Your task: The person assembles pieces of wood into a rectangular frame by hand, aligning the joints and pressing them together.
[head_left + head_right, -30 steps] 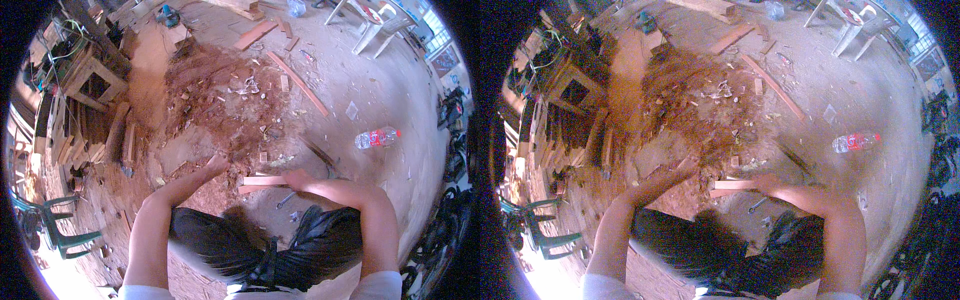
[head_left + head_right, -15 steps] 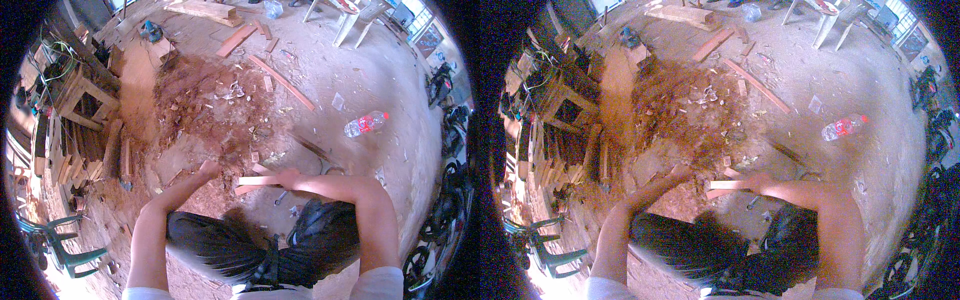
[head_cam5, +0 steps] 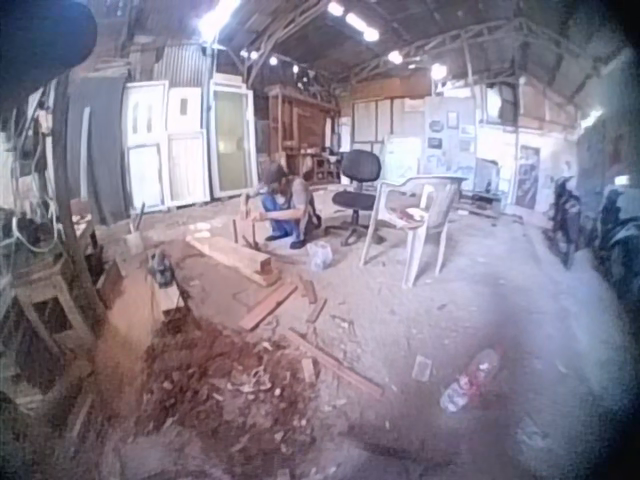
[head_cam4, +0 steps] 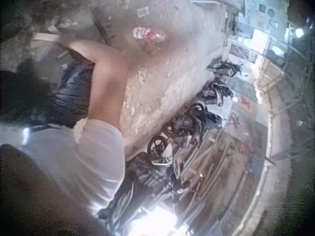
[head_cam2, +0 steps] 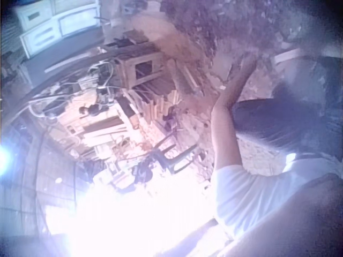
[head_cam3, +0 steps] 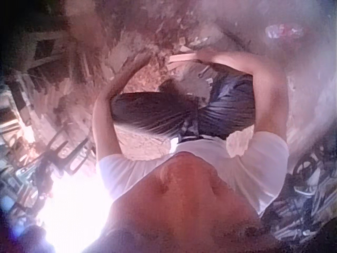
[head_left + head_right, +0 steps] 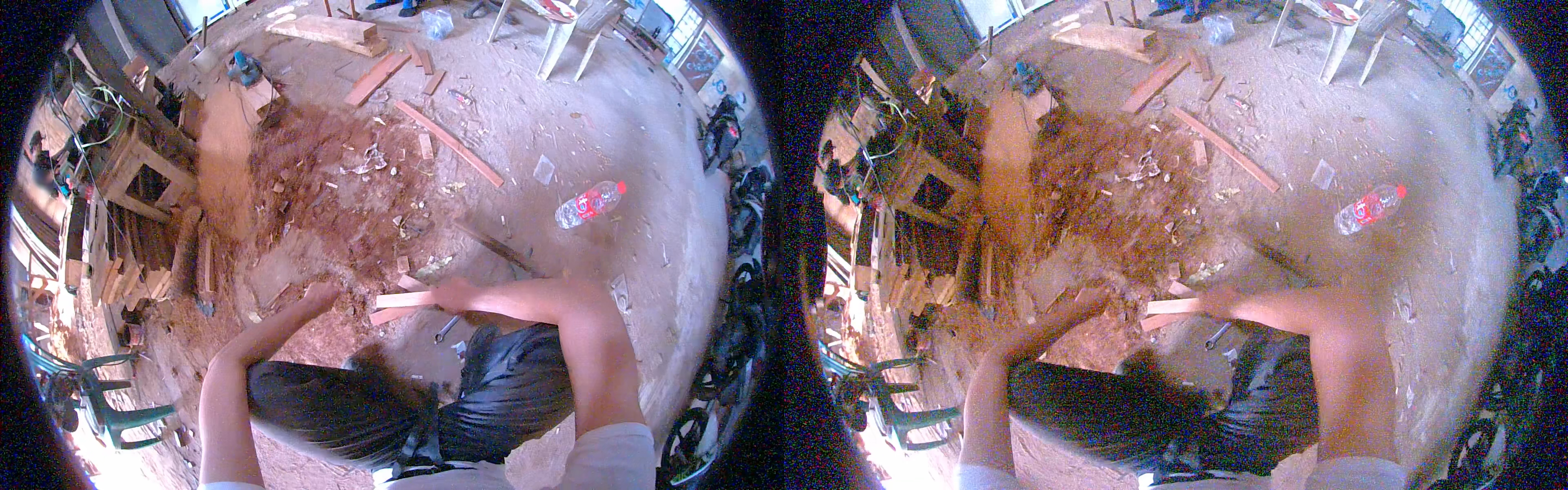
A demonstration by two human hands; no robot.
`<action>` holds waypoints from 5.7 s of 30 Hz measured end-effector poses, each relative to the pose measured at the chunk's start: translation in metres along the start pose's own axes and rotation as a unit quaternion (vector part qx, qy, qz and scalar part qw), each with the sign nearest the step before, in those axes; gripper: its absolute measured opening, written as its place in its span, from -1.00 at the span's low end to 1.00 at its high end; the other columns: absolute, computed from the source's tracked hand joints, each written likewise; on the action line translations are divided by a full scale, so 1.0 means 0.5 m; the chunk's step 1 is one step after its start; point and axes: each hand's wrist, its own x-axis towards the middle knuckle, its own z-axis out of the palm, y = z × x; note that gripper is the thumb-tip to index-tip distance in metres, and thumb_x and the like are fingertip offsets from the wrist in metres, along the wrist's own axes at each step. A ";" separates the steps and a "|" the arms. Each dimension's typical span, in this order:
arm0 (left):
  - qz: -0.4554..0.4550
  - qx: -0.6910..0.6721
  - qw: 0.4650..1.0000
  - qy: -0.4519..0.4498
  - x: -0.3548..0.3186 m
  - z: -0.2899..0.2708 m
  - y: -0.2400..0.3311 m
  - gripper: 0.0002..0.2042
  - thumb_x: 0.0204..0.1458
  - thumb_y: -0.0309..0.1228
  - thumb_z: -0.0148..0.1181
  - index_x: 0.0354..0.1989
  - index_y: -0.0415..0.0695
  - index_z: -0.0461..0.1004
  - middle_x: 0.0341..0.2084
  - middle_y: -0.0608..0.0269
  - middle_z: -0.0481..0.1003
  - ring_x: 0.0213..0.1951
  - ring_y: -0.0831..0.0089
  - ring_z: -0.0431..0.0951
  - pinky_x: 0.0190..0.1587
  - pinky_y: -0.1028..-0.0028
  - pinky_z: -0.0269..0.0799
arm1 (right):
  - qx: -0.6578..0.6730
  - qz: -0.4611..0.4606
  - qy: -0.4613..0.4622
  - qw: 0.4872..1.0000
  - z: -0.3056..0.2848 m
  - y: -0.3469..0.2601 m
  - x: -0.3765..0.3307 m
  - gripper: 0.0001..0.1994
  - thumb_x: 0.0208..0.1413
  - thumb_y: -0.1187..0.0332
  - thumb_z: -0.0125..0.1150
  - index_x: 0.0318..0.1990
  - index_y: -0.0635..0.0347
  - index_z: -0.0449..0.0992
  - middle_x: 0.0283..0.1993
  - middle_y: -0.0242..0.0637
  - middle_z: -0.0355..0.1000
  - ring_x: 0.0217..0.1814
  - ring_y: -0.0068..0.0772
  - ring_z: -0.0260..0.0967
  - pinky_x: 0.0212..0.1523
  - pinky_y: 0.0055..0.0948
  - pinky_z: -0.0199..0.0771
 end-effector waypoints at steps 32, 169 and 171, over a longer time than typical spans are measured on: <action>0.046 -0.145 0.985 -0.085 -0.059 0.174 0.019 -0.92 -0.29 -0.40 0.16 -0.57 -0.06 0.55 -0.61 0.06 0.52 -0.50 0.12 0.54 -0.39 0.21 0.47 | -0.027 -0.092 -0.082 0.992 0.120 0.191 0.075 -0.62 -0.25 0.40 0.16 -0.16 0.26 0.42 -0.35 -0.03 0.50 -0.27 0.01 0.48 -0.28 -0.07 0.47; 0.031 -0.473 0.871 0.128 0.406 -0.196 -0.069 -0.68 0.04 -0.37 0.11 0.00 -0.14 0.42 -0.22 0.13 0.53 -0.22 0.35 0.53 -0.16 0.37 0.46 | 0.177 0.095 0.322 0.925 -0.161 0.449 0.080 -0.87 0.06 0.35 0.09 -0.31 0.20 0.47 -0.35 -0.16 0.38 -0.36 -0.13 0.41 -0.33 -0.26 0.41; 0.068 -0.362 0.915 0.164 0.513 -0.220 -0.084 -0.61 0.02 -0.37 0.10 0.07 -0.11 0.35 -0.14 0.07 0.47 -0.13 0.23 0.50 -0.07 0.32 0.42 | 0.166 0.123 0.336 0.919 -0.156 0.507 0.076 -0.88 0.06 0.36 0.10 -0.31 0.20 0.47 -0.36 -0.15 0.39 -0.39 -0.14 0.41 -0.36 -0.26 0.40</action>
